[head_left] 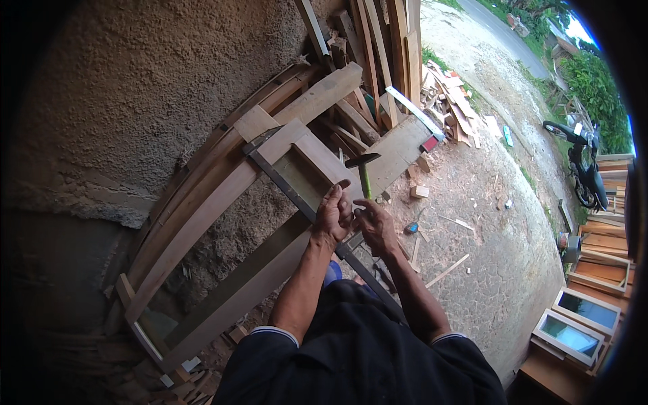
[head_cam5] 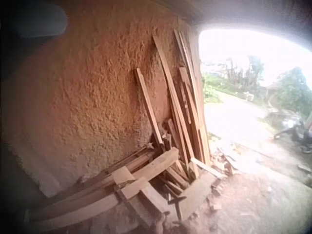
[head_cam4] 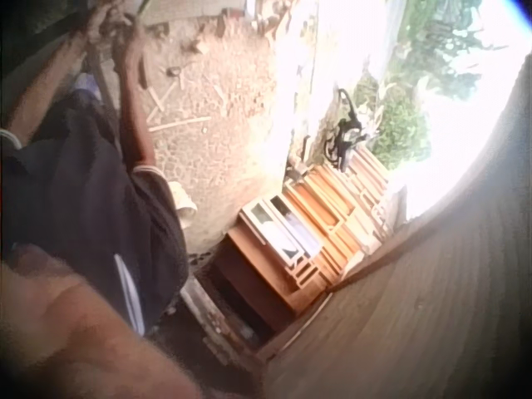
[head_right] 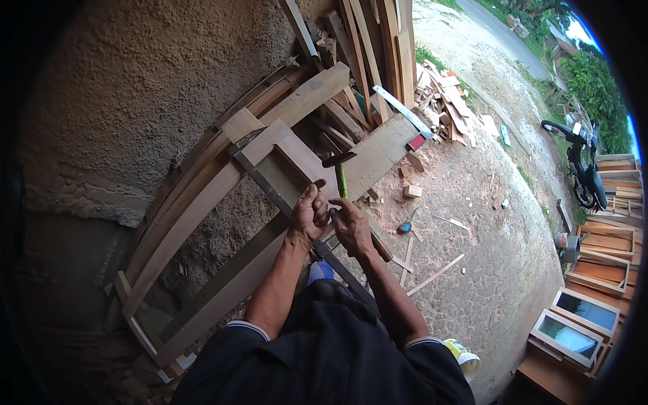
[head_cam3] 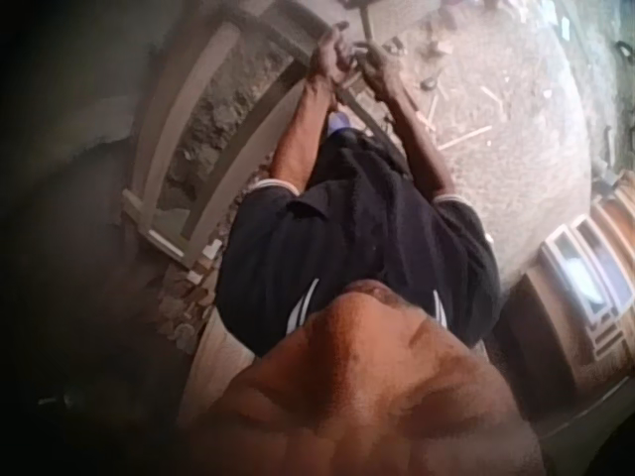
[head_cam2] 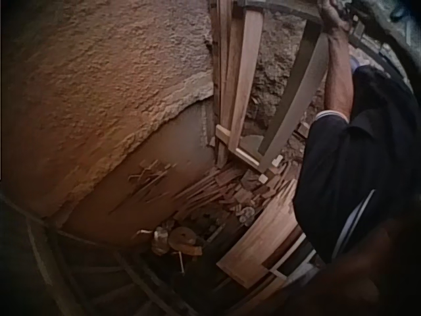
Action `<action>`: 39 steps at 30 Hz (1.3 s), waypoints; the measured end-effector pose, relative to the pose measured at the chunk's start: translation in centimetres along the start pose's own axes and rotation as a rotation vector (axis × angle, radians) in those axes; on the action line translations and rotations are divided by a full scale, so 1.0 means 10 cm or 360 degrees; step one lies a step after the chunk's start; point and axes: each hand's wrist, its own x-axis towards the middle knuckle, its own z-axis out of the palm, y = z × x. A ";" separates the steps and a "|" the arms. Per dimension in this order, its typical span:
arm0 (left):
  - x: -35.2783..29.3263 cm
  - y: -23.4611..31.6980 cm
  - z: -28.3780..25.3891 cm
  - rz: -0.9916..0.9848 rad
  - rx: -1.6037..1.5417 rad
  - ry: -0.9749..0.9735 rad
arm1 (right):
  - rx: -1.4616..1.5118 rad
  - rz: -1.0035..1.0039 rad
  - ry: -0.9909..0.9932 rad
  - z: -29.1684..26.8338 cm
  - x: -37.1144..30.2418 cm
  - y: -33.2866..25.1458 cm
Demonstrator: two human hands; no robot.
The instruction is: The person assembles a wooden frame by positioning planks, securing them with clamps, and hammering nails into the joints. The person repeatedly adjusts the clamps and hammers nails to join the pieces.
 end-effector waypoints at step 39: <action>0.21 -0.12 -0.08 0.0722 0.2693 0.0647 | -0.0940 -0.0245 0.0137 0.02 0.69 0.40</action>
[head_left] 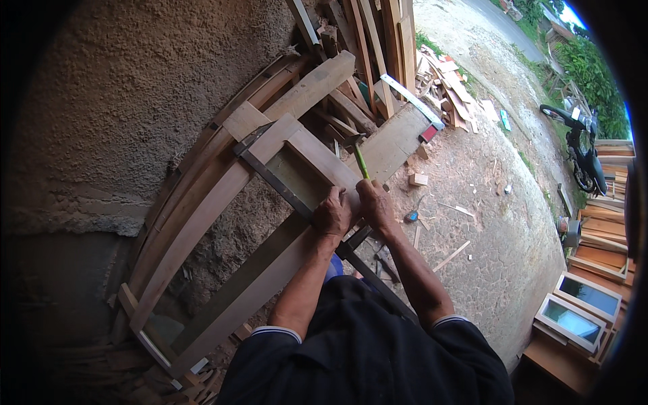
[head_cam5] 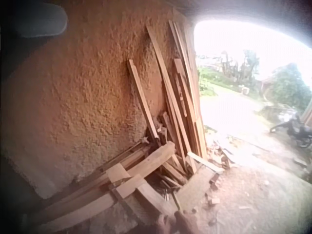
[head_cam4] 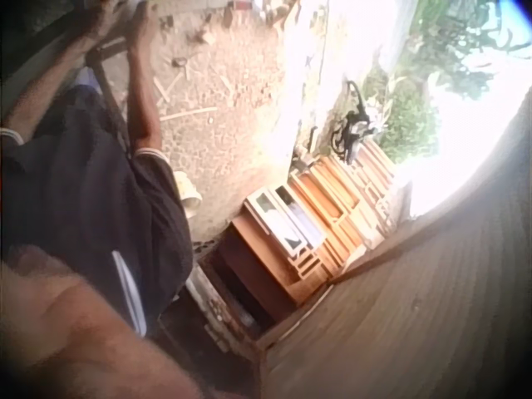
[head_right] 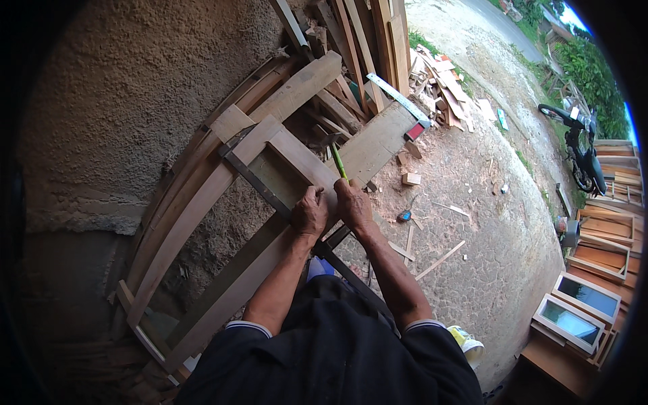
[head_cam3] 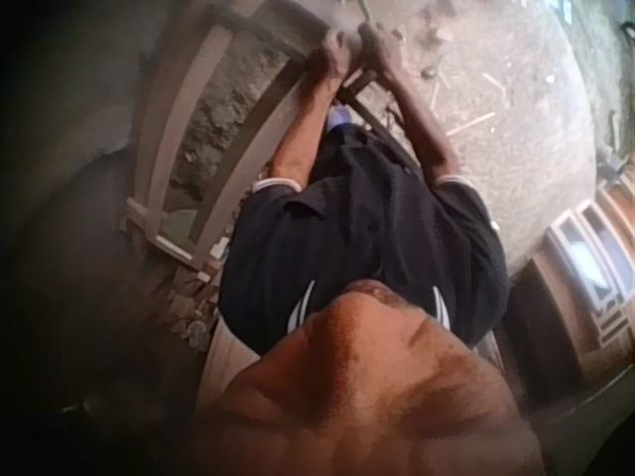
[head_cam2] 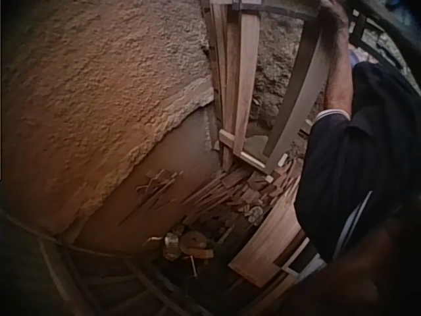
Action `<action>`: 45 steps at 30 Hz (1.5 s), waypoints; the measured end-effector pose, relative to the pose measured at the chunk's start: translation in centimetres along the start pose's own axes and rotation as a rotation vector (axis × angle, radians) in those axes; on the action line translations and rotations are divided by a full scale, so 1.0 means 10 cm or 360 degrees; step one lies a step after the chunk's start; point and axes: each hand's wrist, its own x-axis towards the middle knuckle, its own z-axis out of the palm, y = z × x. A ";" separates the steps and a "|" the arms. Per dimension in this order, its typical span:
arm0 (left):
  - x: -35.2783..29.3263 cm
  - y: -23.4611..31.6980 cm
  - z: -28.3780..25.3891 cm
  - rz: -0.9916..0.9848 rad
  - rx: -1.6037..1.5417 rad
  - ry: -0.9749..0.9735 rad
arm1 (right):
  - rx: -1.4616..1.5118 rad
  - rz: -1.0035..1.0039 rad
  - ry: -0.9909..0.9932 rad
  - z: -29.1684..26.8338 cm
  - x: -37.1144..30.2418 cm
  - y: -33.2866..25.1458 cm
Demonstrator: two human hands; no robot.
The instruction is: The person assembles a wooden frame by positioning planks, securing them with clamps, and hammering nails into the joints. The person repeatedly adjusts the clamps and hammers nails to join the pieces.
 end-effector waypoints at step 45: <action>0.05 0.05 0.10 0.0192 0.0068 0.0085 | -0.0076 0.0027 -0.0244 -0.73 -0.92 -0.17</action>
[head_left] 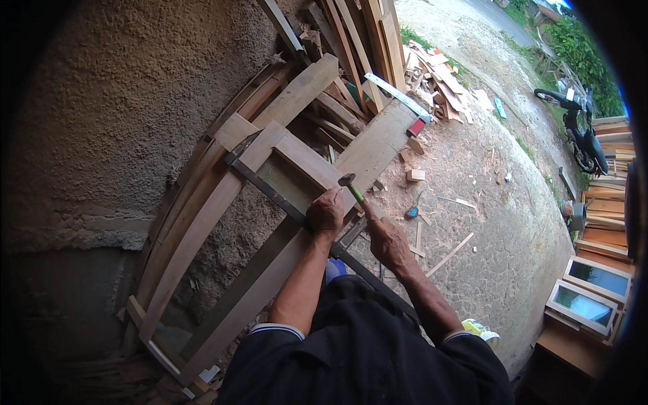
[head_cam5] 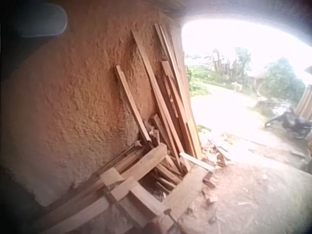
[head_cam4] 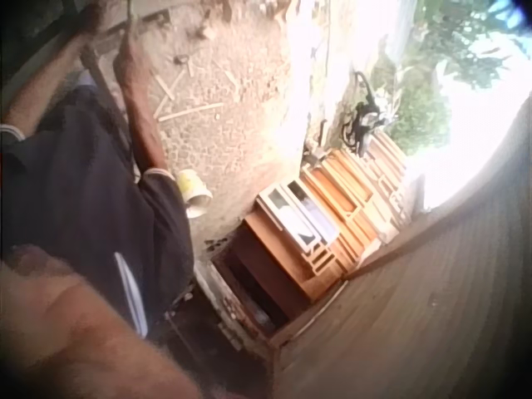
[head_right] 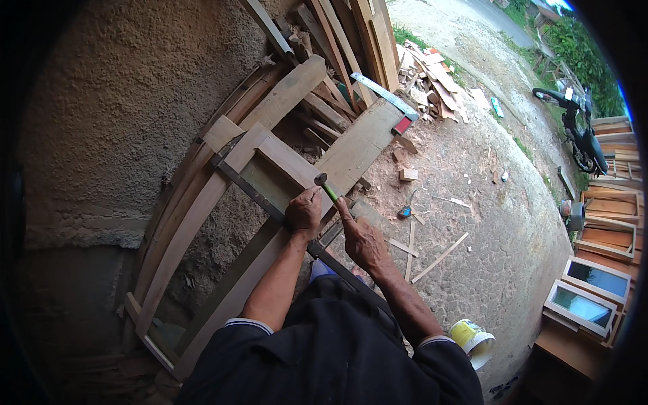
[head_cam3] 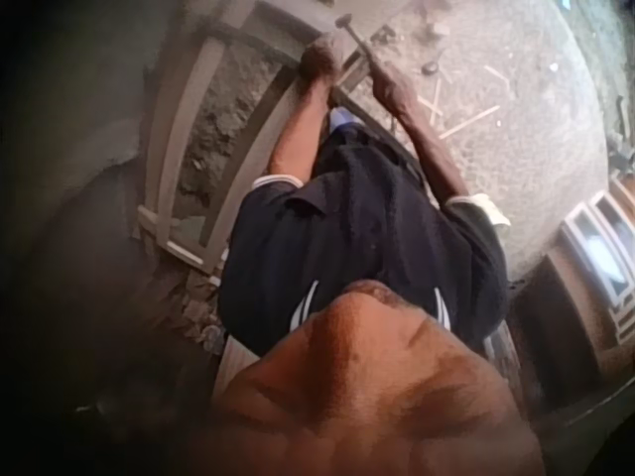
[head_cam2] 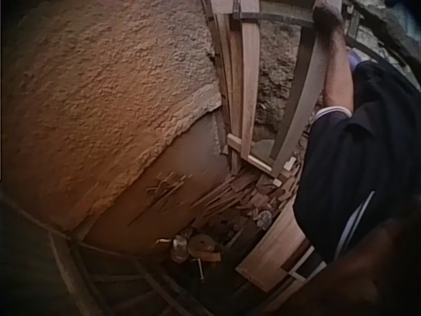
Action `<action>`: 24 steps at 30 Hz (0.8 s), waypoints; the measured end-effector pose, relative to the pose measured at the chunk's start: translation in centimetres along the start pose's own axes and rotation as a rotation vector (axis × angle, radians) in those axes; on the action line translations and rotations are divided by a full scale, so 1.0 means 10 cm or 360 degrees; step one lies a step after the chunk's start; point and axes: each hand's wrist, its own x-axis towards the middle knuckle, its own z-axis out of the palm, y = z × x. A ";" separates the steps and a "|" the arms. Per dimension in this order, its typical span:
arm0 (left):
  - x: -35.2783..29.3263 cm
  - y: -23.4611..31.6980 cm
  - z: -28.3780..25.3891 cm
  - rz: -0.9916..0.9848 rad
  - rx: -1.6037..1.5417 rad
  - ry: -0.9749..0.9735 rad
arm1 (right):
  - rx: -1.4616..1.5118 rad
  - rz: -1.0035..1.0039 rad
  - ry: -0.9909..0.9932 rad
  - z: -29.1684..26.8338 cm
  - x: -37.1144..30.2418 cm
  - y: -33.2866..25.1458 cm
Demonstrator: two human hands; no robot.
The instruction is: The person assembles a wooden frame by positioning planks, securing them with clamps, and hammering nails into the joints. The person repeatedly adjusts the clamps and hammers nails to join the pieces.
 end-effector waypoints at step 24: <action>0.53 -0.45 -0.26 0.0171 0.0536 -0.0199 | -0.0017 -0.0026 -0.0004 0.05 0.05 0.04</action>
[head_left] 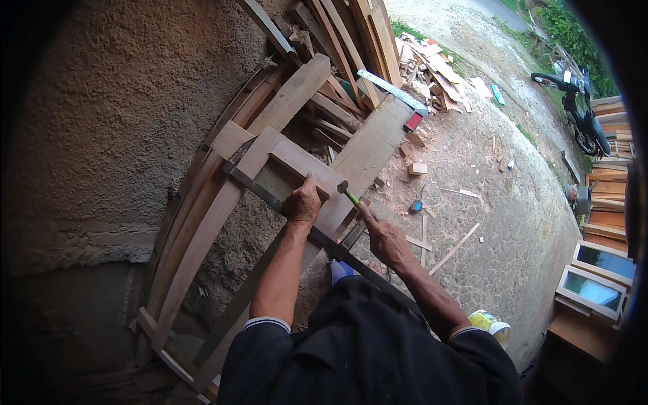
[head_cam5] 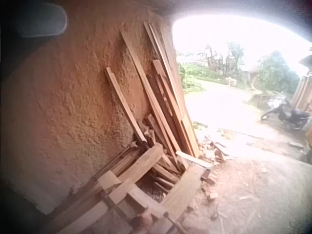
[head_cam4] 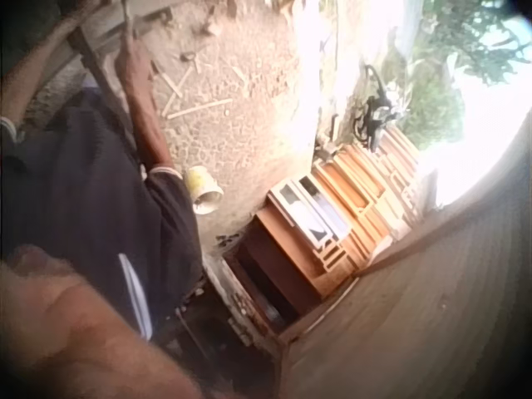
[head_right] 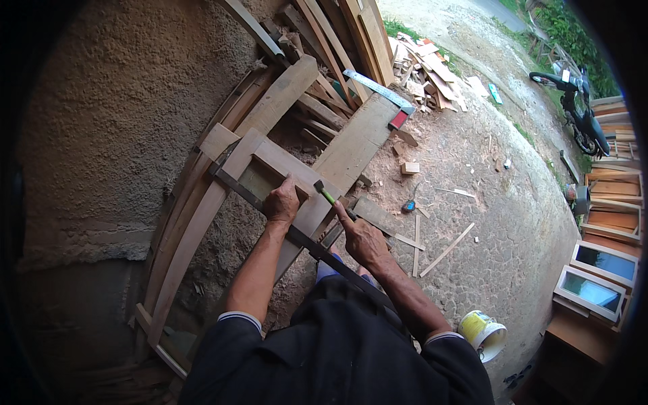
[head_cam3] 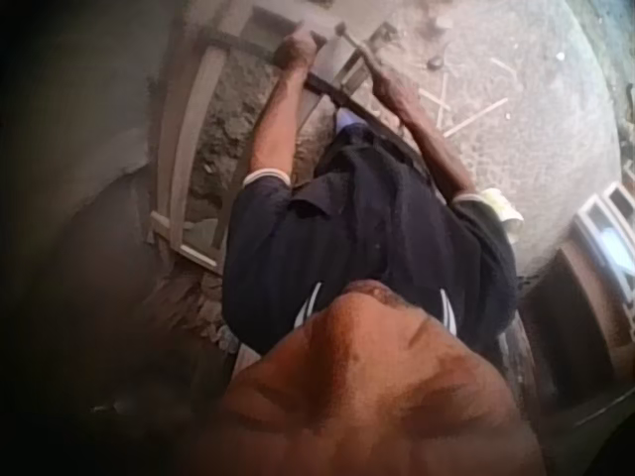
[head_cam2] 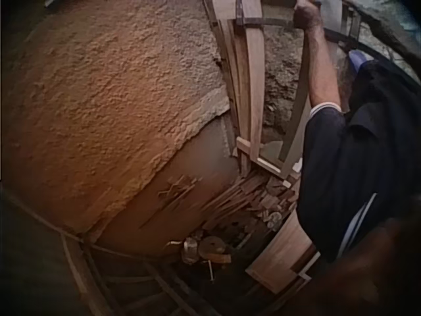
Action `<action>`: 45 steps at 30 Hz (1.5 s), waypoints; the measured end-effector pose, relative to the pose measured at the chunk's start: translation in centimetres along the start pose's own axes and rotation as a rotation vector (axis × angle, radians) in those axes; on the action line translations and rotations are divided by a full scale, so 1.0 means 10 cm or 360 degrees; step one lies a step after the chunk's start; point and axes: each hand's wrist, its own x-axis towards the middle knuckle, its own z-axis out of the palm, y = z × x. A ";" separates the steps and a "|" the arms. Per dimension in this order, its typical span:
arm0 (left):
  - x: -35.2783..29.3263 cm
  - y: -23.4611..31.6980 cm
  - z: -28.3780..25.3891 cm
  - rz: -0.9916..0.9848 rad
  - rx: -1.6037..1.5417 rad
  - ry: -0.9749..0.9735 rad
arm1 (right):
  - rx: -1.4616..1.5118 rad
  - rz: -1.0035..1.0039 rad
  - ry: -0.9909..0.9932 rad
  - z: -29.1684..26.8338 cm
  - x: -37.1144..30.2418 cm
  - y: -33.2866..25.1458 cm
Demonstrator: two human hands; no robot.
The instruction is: The person assembles a wooden frame by positioning planks, securing them with clamps, and hammering nails into the joints. The person repeatedly adjusts the clamps and hammers nails to join the pieces.
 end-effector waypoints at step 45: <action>-0.05 0.03 -0.06 -0.0064 0.0020 -0.0076 | -0.0062 -0.0057 0.0012 0.06 -0.05 0.08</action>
